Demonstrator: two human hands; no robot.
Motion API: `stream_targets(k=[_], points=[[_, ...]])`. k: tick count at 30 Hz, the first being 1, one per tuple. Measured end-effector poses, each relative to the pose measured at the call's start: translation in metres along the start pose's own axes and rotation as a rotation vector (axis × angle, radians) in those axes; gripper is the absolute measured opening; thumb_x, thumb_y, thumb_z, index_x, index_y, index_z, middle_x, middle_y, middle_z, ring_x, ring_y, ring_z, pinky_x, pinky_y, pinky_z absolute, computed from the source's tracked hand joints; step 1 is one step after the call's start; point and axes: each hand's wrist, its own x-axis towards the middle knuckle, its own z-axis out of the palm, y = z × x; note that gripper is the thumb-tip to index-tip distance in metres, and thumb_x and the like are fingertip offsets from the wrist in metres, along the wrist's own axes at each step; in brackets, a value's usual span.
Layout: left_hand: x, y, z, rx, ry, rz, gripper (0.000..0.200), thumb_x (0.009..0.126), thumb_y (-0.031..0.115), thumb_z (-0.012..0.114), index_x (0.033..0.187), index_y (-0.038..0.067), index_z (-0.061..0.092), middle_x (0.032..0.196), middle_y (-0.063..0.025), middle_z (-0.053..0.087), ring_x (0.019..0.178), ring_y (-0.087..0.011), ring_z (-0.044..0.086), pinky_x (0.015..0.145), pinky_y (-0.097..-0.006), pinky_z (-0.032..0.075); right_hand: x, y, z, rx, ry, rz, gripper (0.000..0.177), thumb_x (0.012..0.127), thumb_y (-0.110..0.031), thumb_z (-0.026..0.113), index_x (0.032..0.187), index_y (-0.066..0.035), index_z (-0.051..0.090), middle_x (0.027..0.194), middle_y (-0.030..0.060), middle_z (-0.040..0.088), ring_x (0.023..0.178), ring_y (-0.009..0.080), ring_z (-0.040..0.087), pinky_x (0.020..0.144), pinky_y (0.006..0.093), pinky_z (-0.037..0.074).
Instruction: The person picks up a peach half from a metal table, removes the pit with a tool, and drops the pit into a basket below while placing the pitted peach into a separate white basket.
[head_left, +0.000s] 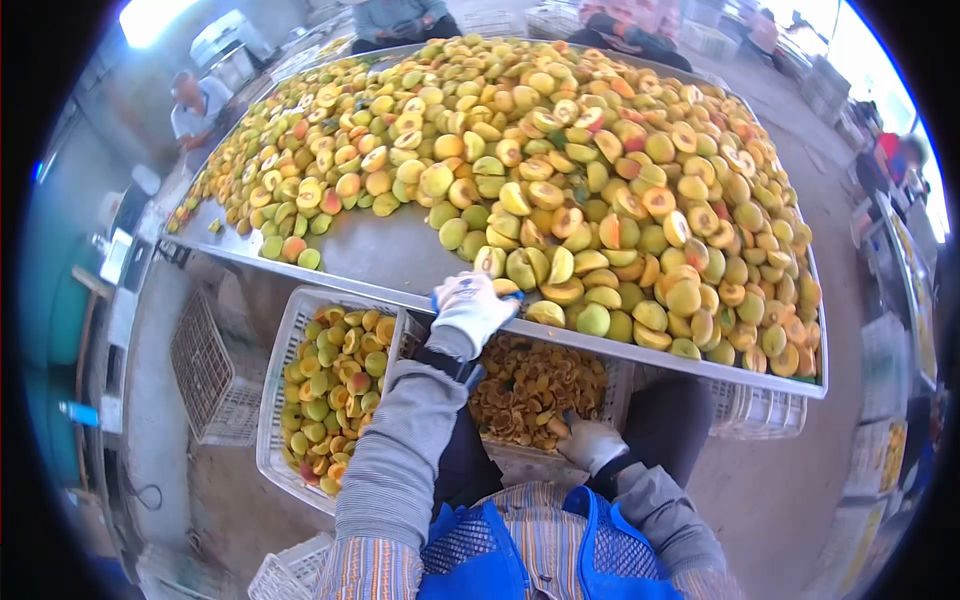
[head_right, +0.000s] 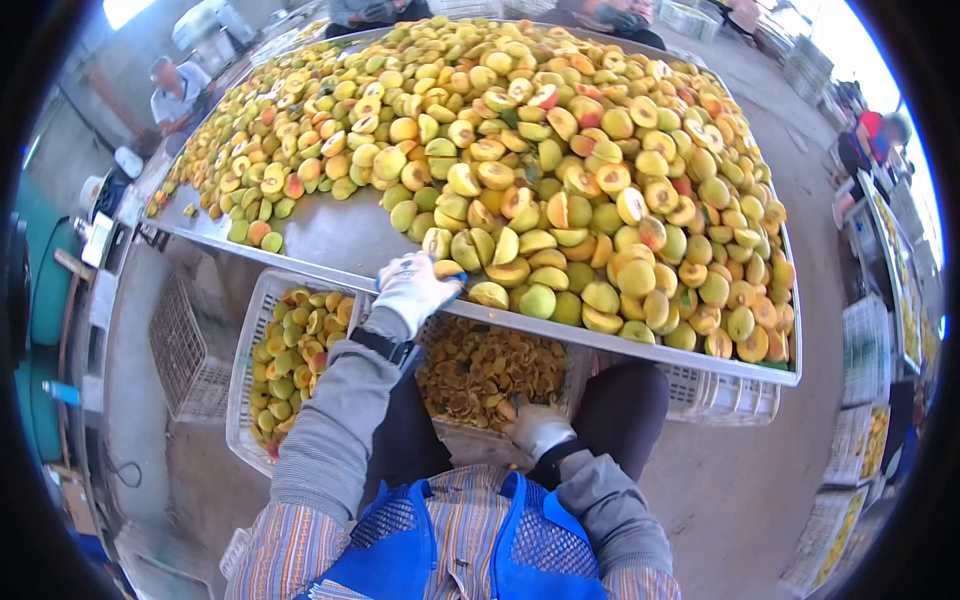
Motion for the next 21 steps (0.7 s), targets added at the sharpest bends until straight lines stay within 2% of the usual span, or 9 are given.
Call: stream_targets(k=[3,4,7,9,11,14,16,19,21], points=[[0.015,0.03,0.034,-0.275,0.12,0.086,0.036,0.074,0.034,0.064,0.095,0.005,0.067,0.086,-0.0165,0.07,0.082,-0.0336,0.068,0.073,-0.0423,0.052,-0.003,0.034,-0.017,0.09,0.192,-0.01,0.057,0.084,-0.045,0.057,0.124,-0.004,0.052,0.102,0.0258,0.066,0.097,0.0405,0.064,0.084,0.0475,0.049],[0.022,0.021,0.045,-0.339,0.215,0.077,0.029,0.073,0.029,0.065,0.091,0.006,0.065,0.086,-0.0168,0.07,0.084,-0.0349,0.068,0.075,-0.0437,0.052,0.013,0.037,-0.001,-0.12,-0.051,-0.068,0.056,0.083,-0.043,0.057,0.123,-0.004,0.053,0.103,0.0267,0.065,0.098,0.0411,0.063,0.085,0.0476,0.049],[0.012,0.0,0.032,-0.515,0.257,-0.034,0.055,0.07,0.033,0.073,0.116,0.007,0.055,0.103,-0.0189,0.067,0.097,-0.0359,0.064,0.086,-0.0421,0.05,0.014,0.011,0.013,-0.204,-0.215,-0.105,0.053,0.083,-0.043,0.054,0.119,-0.005,0.057,0.107,0.0295,0.063,0.103,0.0419,0.061,0.091,0.0467,0.047],[-0.003,-0.006,0.02,-0.827,0.274,-0.044,0.049,0.071,0.027,0.077,0.112,0.008,0.057,0.1,-0.0135,0.068,0.093,-0.0291,0.066,0.084,-0.0375,0.052,0.019,0.013,0.011,-0.116,-0.12,0.003,0.053,0.084,-0.044,0.052,0.123,-0.008,0.055,0.11,0.0298,0.062,0.107,0.0404,0.06,0.093,0.0461,0.045],[-0.009,-0.007,0.035,-1.708,0.371,0.131,0.037,0.077,0.007,0.074,0.112,0.006,0.062,0.091,-0.0047,0.065,0.085,-0.0139,0.064,0.07,-0.0261,0.054,0.019,0.025,0.021,-0.319,-0.195,-0.021,0.056,0.083,-0.046,0.053,0.124,-0.008,0.054,0.104,0.0293,0.063,0.102,0.0418,0.061,0.09,0.0476,0.047],[-0.043,-0.037,0.04,-2.176,-0.029,0.221,0.035,0.083,0.014,0.069,0.115,0.003,0.06,0.098,-0.0098,0.065,0.083,-0.0186,0.066,0.058,-0.0332,0.056,-0.009,-0.01,-0.008,0.029,0.223,-0.067,0.065,0.081,-0.039,0.063,0.133,-0.004,0.045,0.098,0.0275,0.065,0.093,0.0411,0.064,0.08,0.0461,0.052],[-0.077,-0.039,0.039,-2.148,0.037,0.248,0.04,0.098,0.039,0.046,0.113,0.003,0.057,0.097,-0.012,0.066,0.083,-0.021,0.067,0.059,-0.0346,0.057,-0.03,-0.031,-0.028,0.42,0.468,-0.366,0.056,0.08,-0.028,0.072,0.126,-0.001,0.053,0.094,0.0262,0.066,0.092,0.0383,0.066,0.079,0.0405,0.051],[-0.113,-0.04,0.044,-1.889,0.134,0.324,0.045,0.102,0.039,0.039,0.117,0.0,0.054,0.106,-0.0104,0.063,0.089,-0.0186,0.065,0.065,-0.0303,0.058,-0.073,-0.073,-0.057,0.64,0.352,-0.356,0.044,0.083,-0.023,0.068,0.12,-0.003,0.058,0.091,0.0212,0.067,0.089,0.0305,0.068,0.079,0.036,0.05],[-0.134,-0.034,0.038,-1.673,0.26,0.425,0.029,0.096,0.013,0.051,0.122,-0.001,0.051,0.118,-0.016,0.061,0.101,-0.0229,0.064,0.079,-0.034,0.057,-0.09,-0.09,-0.061,0.613,0.382,-0.397,0.041,0.083,-0.022,0.067,0.12,-0.005,0.059,0.091,0.0203,0.068,0.089,0.031,0.068,0.078,0.0364,0.05]])
